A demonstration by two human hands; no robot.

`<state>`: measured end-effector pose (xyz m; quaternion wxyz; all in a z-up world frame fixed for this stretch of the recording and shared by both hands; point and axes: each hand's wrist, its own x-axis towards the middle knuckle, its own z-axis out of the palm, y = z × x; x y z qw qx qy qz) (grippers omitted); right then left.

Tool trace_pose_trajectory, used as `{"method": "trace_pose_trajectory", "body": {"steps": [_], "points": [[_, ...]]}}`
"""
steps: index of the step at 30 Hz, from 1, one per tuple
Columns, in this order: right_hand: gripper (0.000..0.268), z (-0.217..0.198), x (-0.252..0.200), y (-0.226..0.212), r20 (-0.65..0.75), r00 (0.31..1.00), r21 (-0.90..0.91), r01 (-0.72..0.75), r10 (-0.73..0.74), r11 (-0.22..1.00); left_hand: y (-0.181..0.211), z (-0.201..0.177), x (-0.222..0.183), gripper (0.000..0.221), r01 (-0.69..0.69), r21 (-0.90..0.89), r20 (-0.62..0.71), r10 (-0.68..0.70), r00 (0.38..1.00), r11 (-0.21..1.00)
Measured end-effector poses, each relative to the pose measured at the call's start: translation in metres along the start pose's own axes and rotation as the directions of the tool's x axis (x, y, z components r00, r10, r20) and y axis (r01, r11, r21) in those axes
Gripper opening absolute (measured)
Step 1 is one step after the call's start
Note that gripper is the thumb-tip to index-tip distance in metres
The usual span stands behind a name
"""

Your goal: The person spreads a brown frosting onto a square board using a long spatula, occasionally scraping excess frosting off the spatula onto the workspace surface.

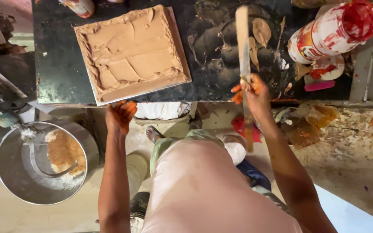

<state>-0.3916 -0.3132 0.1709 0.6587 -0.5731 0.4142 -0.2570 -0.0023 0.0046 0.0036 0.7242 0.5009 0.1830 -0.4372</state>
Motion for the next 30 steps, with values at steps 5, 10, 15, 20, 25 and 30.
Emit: {"method": "trace_pose_trajectory", "body": {"steps": [5,10,15,20,25,30], "points": [[0.014,0.037,0.018,-0.047,-0.083,0.98,0.418,0.198,-0.18,0.886,-0.012,0.052,-0.05,0.064,-0.155,0.079,0.096,0.148,0.984,0.985],[0.011,0.086,0.026,-0.062,-0.124,0.966,0.741,0.241,-0.225,0.627,-0.037,0.161,-0.137,0.058,-0.694,0.407,0.701,0.284,0.654,0.593],[0.016,0.094,0.037,-0.054,-0.179,0.974,0.631,0.222,-0.14,0.743,-0.043,0.233,-0.174,0.02,-0.762,0.557,0.765,0.154,0.626,0.33],[0.018,0.059,0.05,-0.067,-0.112,0.987,0.593,0.161,-0.117,0.789,-0.047,0.231,-0.175,0.022,-0.836,0.508,0.795,0.261,0.548,0.206],[0.017,0.025,0.076,-0.08,-0.147,0.974,0.583,0.225,-0.171,0.781,-0.054,0.204,-0.165,0.018,-0.806,0.564,0.769,0.241,0.592,0.178],[0.013,-0.021,0.101,-0.094,-0.047,0.938,0.665,0.287,-0.344,0.69,-0.059,0.174,-0.155,0.018,-0.825,0.547,0.779,0.276,0.564,0.14]]}}
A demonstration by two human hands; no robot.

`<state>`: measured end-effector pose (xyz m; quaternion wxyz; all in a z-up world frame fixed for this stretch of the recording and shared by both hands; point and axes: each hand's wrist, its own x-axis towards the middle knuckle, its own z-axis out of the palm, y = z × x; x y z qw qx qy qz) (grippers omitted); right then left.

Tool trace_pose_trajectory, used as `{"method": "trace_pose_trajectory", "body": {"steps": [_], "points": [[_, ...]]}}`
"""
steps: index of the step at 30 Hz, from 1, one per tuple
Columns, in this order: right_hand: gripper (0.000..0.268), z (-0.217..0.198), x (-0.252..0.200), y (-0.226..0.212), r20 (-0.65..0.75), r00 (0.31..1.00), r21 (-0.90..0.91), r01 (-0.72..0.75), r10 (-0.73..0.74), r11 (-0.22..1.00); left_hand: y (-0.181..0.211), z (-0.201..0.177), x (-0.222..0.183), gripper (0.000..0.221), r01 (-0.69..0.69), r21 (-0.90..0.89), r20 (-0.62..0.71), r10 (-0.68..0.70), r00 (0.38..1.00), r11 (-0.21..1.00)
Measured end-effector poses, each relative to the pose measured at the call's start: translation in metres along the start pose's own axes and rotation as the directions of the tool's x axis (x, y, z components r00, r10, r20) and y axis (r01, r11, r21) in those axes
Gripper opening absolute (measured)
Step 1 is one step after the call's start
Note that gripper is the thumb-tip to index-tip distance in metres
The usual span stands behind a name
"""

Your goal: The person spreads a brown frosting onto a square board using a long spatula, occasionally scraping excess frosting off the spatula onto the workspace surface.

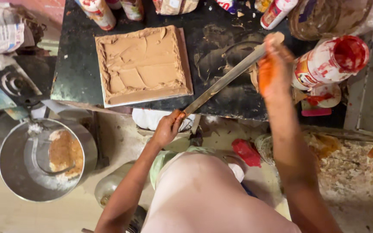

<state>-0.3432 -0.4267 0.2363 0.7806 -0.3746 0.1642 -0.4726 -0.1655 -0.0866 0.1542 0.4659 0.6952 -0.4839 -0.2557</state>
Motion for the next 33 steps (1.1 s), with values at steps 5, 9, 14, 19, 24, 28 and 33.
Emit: {"method": "trace_pose_trajectory", "body": {"steps": [5,9,14,19,24,28,33], "points": [[0.011,-0.054,0.043,-0.103,-0.003,0.961,0.137,0.274,-0.276,0.952,-0.007,-0.019,-0.028,0.02,0.141,0.081,-0.066,-0.135,0.989,0.987],[0.021,-0.086,0.017,-0.034,-0.244,0.93,-0.739,0.005,-0.274,0.673,-0.006,-0.022,-0.03,0.025,0.289,0.01,-0.062,-0.287,0.956,0.957],[0.038,-0.079,-0.063,0.05,0.154,0.913,-0.98,0.092,-0.377,-0.177,-0.001,0.011,-0.008,0.028,0.161,-0.131,-0.08,-0.172,0.982,0.978],[0.052,-0.02,-0.087,0.086,0.03,0.972,-0.629,-0.163,0.234,0.76,0.015,0.048,0.035,0.031,0.169,-0.236,-0.04,-0.183,0.982,0.957],[0.049,0.023,-0.119,0.133,0.187,0.976,-0.443,-0.02,0.114,0.896,0.016,0.048,0.026,0.028,0.141,-0.248,0.019,-0.14,0.99,0.959],[0.062,0.036,-0.119,0.123,-0.145,0.987,-0.816,-0.155,0.063,0.556,-0.032,-0.028,-0.002,0.019,-0.027,-0.059,-0.39,0.002,0.921,0.998],[0.058,0.051,-0.095,0.124,0.461,0.886,-0.887,0.459,-0.051,-0.049,-0.137,-0.185,-0.007,0.038,0.125,0.142,-0.665,0.001,0.747,0.982]]}}
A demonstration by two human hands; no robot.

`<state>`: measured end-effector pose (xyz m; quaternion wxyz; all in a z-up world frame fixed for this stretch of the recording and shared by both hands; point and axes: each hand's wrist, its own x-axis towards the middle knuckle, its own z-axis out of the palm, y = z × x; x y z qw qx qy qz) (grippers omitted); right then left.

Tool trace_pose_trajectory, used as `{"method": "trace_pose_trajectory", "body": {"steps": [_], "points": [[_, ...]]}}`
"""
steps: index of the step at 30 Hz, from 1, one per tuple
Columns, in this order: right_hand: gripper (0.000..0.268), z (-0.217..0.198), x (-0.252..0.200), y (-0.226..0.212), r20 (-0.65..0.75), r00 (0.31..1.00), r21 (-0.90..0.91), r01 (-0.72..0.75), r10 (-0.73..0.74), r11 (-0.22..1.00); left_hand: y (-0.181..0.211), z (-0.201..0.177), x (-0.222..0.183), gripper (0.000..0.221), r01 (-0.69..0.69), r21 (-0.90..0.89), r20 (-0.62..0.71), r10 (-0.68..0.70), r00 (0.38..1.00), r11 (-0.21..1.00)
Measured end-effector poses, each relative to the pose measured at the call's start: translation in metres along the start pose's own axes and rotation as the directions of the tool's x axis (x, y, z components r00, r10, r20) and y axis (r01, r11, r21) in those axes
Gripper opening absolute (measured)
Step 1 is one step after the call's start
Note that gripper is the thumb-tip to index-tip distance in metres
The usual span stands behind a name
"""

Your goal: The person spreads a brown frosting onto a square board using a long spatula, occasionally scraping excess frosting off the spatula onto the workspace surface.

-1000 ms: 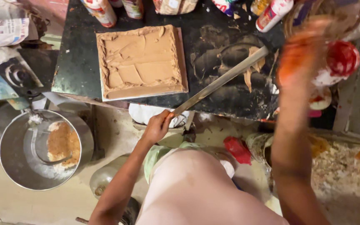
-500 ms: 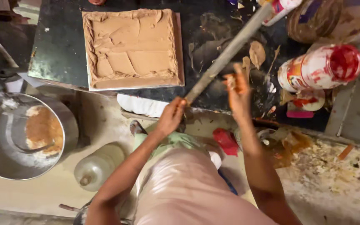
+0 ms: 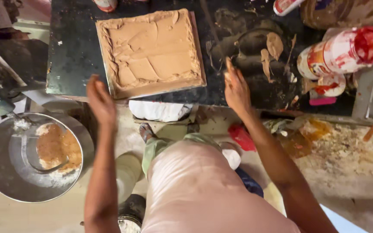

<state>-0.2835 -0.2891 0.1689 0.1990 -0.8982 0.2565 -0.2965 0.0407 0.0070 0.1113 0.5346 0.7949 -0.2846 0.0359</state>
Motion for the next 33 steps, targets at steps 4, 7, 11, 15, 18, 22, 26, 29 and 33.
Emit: {"method": "trace_pose_trajectory", "body": {"steps": [4,7,11,15,18,22,26,29,33], "points": [[0.057,0.025,0.032,0.011,0.179,0.943,-0.185,-0.248,0.281,0.951,-0.063,-0.017,0.025,0.054,0.202,0.208,0.259,-0.253,0.932,0.957],[0.065,0.044,0.051,0.019,0.194,0.931,-0.19,-0.272,0.308,0.943,-0.078,-0.009,0.025,0.059,0.15,0.283,0.308,-0.237,0.921,0.947],[0.064,0.062,0.063,0.029,0.147,0.957,-0.189,-0.221,0.25,0.957,-0.078,-0.009,0.018,0.058,0.176,0.261,0.329,-0.259,0.908,0.949],[0.059,0.07,0.069,0.038,0.154,0.958,-0.207,-0.207,0.241,0.956,-0.073,-0.014,0.026,0.058,0.188,0.256,0.347,-0.272,0.897,0.948],[0.061,0.073,0.067,0.042,0.155,0.967,-0.176,-0.176,0.204,0.969,-0.072,-0.015,0.026,0.057,0.154,0.238,0.36,-0.235,0.903,0.959],[0.06,0.075,0.069,0.041,0.192,0.944,-0.186,-0.234,0.269,0.954,-0.074,-0.013,0.024,0.058,0.121,0.235,0.357,-0.202,0.912,0.964],[0.061,0.074,0.069,0.027,0.162,0.961,-0.167,-0.198,0.225,0.966,-0.072,-0.016,0.024,0.057,0.141,0.232,0.366,-0.22,0.904,0.962],[0.061,0.068,0.069,0.012,0.191,0.953,-0.174,-0.201,0.233,0.964,-0.07,-0.017,0.027,0.058,0.145,0.228,0.376,-0.224,0.899,0.963],[0.062,0.061,0.065,-0.007,0.269,0.932,-0.196,-0.196,0.245,0.961,-0.07,-0.019,0.027,0.058,0.156,0.233,0.388,-0.239,0.89,0.96]]}}
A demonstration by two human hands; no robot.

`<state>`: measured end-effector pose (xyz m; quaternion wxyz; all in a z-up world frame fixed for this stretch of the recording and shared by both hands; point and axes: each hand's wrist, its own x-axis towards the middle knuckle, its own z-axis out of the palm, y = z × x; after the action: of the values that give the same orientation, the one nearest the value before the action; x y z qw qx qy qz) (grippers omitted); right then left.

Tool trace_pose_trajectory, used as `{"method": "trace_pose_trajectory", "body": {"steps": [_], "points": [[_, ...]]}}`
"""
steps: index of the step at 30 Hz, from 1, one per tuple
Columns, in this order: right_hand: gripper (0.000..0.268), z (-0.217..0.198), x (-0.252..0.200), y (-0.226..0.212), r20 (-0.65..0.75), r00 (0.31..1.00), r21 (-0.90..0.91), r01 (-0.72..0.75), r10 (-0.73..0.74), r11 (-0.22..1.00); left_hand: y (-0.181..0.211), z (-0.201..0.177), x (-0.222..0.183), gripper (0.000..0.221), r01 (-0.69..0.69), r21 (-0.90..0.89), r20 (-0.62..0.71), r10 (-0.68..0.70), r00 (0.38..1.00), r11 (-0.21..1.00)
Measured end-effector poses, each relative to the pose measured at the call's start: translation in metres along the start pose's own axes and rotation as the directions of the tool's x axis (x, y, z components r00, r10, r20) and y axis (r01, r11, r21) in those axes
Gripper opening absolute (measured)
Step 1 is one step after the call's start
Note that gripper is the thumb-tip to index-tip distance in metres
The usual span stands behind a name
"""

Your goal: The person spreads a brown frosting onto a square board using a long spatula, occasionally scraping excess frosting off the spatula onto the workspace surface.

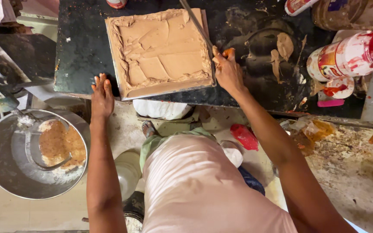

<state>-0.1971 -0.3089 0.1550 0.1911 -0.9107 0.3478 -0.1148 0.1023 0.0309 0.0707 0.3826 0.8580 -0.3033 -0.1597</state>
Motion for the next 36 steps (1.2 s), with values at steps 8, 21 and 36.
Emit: {"method": "trace_pose_trajectory", "body": {"steps": [8,21,36], "points": [[0.048,0.005,-0.036,0.009,0.068,0.976,0.158,0.196,-0.209,0.968,-0.002,-0.005,0.005,0.059,0.026,-0.019,0.031,-0.025,0.999,0.999],[0.015,-0.047,-0.056,-0.004,0.202,0.973,0.976,-0.21,0.109,0.061,0.156,0.083,-0.08,0.04,-0.176,-0.436,0.12,0.251,0.96,0.882],[0.027,-0.072,-0.046,0.075,0.001,0.909,0.983,0.076,0.416,-0.168,0.216,0.186,-0.117,0.029,-0.058,-0.415,0.499,0.281,0.819,0.908]]}}
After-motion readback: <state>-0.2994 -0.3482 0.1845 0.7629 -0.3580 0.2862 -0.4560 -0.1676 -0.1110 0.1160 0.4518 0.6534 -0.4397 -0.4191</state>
